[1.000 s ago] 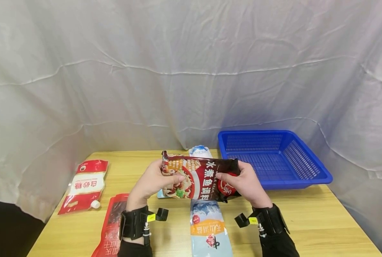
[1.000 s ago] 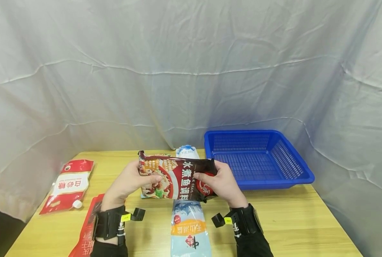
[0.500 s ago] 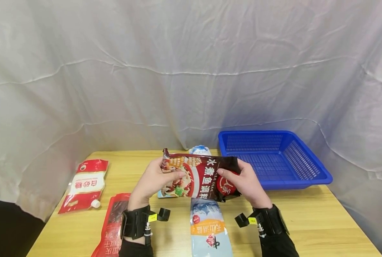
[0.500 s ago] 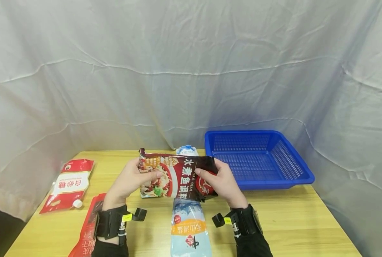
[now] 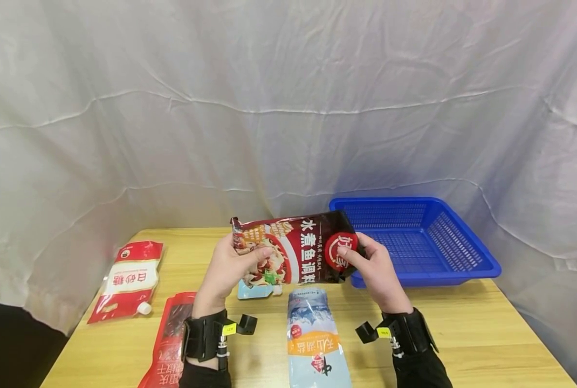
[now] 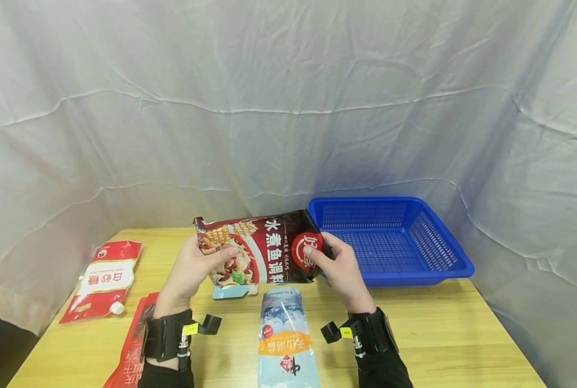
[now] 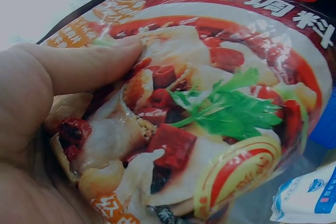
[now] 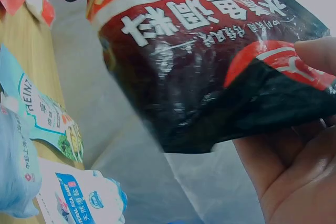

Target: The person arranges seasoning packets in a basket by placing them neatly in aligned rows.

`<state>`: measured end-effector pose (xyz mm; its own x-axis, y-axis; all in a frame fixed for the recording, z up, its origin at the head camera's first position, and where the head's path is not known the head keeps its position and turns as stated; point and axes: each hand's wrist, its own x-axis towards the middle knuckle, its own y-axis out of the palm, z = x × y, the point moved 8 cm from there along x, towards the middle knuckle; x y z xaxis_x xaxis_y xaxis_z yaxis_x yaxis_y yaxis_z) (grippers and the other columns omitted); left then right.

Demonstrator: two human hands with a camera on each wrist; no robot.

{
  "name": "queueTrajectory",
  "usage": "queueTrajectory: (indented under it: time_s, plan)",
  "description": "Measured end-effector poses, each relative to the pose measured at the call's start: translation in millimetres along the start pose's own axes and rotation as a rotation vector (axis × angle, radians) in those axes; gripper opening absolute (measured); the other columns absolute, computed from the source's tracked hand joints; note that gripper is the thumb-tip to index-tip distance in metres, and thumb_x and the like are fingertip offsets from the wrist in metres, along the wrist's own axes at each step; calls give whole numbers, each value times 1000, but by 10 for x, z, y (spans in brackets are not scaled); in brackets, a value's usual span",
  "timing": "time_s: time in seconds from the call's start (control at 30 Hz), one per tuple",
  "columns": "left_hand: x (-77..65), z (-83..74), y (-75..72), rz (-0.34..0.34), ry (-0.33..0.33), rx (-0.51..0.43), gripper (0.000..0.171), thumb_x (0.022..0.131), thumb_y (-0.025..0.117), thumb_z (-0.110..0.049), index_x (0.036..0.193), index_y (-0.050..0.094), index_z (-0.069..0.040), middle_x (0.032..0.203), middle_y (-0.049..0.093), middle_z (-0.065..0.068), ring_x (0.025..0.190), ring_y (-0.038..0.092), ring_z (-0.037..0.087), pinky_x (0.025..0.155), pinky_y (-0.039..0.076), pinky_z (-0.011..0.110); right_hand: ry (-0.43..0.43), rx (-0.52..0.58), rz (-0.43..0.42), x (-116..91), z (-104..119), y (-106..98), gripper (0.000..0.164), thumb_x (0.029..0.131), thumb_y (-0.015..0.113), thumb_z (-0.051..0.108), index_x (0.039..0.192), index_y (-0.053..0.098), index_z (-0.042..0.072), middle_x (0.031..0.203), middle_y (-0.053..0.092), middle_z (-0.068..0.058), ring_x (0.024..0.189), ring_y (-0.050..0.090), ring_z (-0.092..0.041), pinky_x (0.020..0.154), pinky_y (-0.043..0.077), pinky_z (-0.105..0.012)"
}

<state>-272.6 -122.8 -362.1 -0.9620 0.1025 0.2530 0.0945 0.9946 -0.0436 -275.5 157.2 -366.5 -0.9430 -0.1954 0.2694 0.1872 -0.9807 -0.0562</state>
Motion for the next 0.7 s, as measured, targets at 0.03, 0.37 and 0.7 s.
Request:
queueTrajectory:
  time_s: [0.03,0.37,0.7]
  plan:
    - [-1,-4,-3,-10,0,-6,39,91,81,-9,126,65,-3,116,74,16,94,75,22,78,62,34,-3,15,-6,1,0,2,35,101,68,12,132,63,-3,112,71,-2,102,67,-14,86,59,-27]
    - [14,-24,-12,-88,15,-160,43,94,75,-2,134,59,-2,119,73,14,100,74,21,84,63,37,-15,190,-90,2,-45,83,34,100,64,1,133,64,10,121,72,1,108,69,-13,90,59,-27]
    - [45,-20,82,-112,6,-215,41,95,74,-3,134,61,-4,118,73,9,100,72,19,86,62,36,52,135,-132,14,-154,219,62,90,79,4,146,51,6,136,63,-10,121,65,-20,99,56,-32]
